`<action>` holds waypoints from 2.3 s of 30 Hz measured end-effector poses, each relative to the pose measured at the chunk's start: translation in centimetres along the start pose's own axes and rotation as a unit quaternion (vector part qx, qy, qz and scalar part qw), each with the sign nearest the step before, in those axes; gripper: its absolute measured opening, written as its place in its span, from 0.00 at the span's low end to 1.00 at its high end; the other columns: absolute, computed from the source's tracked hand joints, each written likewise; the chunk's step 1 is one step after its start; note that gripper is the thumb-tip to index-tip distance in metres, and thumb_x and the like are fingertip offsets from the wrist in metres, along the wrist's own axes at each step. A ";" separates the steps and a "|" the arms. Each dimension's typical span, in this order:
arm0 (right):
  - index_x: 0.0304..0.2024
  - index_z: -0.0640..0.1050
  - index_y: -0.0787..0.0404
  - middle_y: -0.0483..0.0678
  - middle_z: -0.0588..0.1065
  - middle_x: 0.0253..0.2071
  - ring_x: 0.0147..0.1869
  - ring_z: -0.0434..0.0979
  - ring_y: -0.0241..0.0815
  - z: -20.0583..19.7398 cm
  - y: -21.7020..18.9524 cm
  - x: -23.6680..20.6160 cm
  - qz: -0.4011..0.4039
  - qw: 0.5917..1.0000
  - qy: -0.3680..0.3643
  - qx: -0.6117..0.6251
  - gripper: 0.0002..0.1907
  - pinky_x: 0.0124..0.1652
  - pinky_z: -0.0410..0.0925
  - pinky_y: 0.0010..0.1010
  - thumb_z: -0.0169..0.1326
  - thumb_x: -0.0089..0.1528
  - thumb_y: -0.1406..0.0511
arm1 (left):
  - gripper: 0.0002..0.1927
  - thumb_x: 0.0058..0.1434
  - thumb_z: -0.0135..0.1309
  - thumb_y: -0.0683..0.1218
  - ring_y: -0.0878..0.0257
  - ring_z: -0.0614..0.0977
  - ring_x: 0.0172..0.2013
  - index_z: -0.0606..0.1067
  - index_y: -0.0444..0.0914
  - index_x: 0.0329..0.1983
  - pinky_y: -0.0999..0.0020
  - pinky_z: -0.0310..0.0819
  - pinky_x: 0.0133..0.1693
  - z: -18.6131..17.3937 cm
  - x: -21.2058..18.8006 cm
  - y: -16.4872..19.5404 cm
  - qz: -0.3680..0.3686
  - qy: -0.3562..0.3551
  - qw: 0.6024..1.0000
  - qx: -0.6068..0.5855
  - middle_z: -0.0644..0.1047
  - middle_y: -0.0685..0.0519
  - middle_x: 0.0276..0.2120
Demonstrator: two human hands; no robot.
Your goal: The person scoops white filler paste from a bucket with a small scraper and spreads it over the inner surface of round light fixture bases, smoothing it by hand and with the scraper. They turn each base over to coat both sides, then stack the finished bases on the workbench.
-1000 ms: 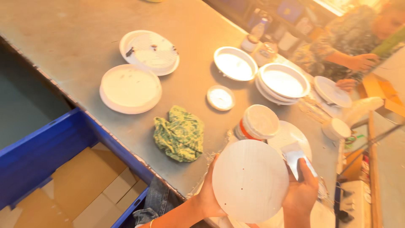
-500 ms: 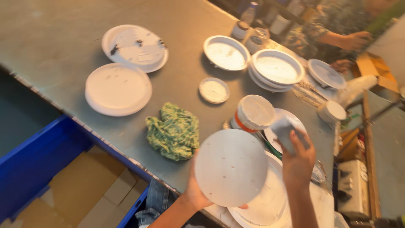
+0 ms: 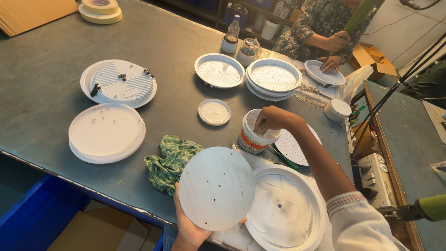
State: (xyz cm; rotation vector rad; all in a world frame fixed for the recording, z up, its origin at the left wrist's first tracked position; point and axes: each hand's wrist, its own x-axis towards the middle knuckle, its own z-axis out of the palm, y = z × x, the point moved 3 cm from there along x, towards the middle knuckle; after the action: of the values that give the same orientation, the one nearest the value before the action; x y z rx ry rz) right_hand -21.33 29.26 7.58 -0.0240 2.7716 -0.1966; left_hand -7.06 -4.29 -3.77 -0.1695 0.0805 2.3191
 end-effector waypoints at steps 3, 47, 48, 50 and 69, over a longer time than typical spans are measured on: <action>0.48 0.86 0.48 0.44 0.84 0.45 0.45 0.84 0.41 1.5 1.0 2.7 0.017 0.994 -0.102 -0.024 0.19 0.47 0.74 0.33 0.60 0.56 0.71 | 0.48 0.55 0.41 0.77 0.38 0.68 0.63 0.58 0.50 0.74 0.14 0.62 0.48 0.1 -0.3 0.1 -0.003 -0.029 0.999 0.018 0.64 0.45 0.68; 0.49 0.81 0.58 0.50 0.83 0.45 0.49 0.82 0.41 -6.1 2.0 -3.3 -0.041 0.994 -0.004 0.102 0.16 0.49 0.73 0.35 0.63 0.59 0.62 | 0.50 0.50 0.41 0.79 0.40 0.67 0.63 0.58 0.51 0.72 0.19 0.63 0.51 0.4 0.7 -1.2 -0.011 0.102 0.994 0.029 0.64 0.44 0.66; 0.49 0.82 0.57 0.50 0.84 0.44 0.48 0.82 0.41 -6.1 2.2 -3.4 -0.032 0.994 0.006 0.106 0.17 0.49 0.73 0.35 0.63 0.58 0.62 | 0.50 0.50 0.41 0.79 0.39 0.67 0.63 0.58 0.51 0.72 0.18 0.63 0.51 0.5 0.8 -1.3 -0.012 0.094 0.995 0.023 0.64 0.43 0.66; 0.50 0.83 0.57 0.50 0.84 0.44 0.47 0.84 0.42 -5.8 2.4 -3.4 -0.014 0.993 0.024 0.113 0.18 0.49 0.74 0.34 0.64 0.57 0.61 | 0.50 0.50 0.41 0.78 0.38 0.67 0.63 0.58 0.52 0.73 0.16 0.62 0.50 0.7 0.8 -1.6 -0.021 0.072 0.997 0.021 0.63 0.43 0.67; 0.53 0.74 0.65 0.53 0.77 0.44 0.46 0.79 0.43 -1.8 -0.8 -5.6 0.055 0.917 0.249 0.307 0.26 0.44 0.71 0.35 0.67 0.56 0.62 | 0.50 0.48 0.44 0.78 0.38 0.66 0.63 0.59 0.55 0.73 0.10 0.58 0.47 2.1 0.9 -1.9 -0.024 0.051 0.998 0.013 0.63 0.47 0.69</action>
State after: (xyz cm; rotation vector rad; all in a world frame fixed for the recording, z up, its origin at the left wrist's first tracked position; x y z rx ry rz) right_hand -16.70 28.91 11.31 0.3926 3.0419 -1.1781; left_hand -6.48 -2.07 -1.86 -0.2744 0.1558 2.2602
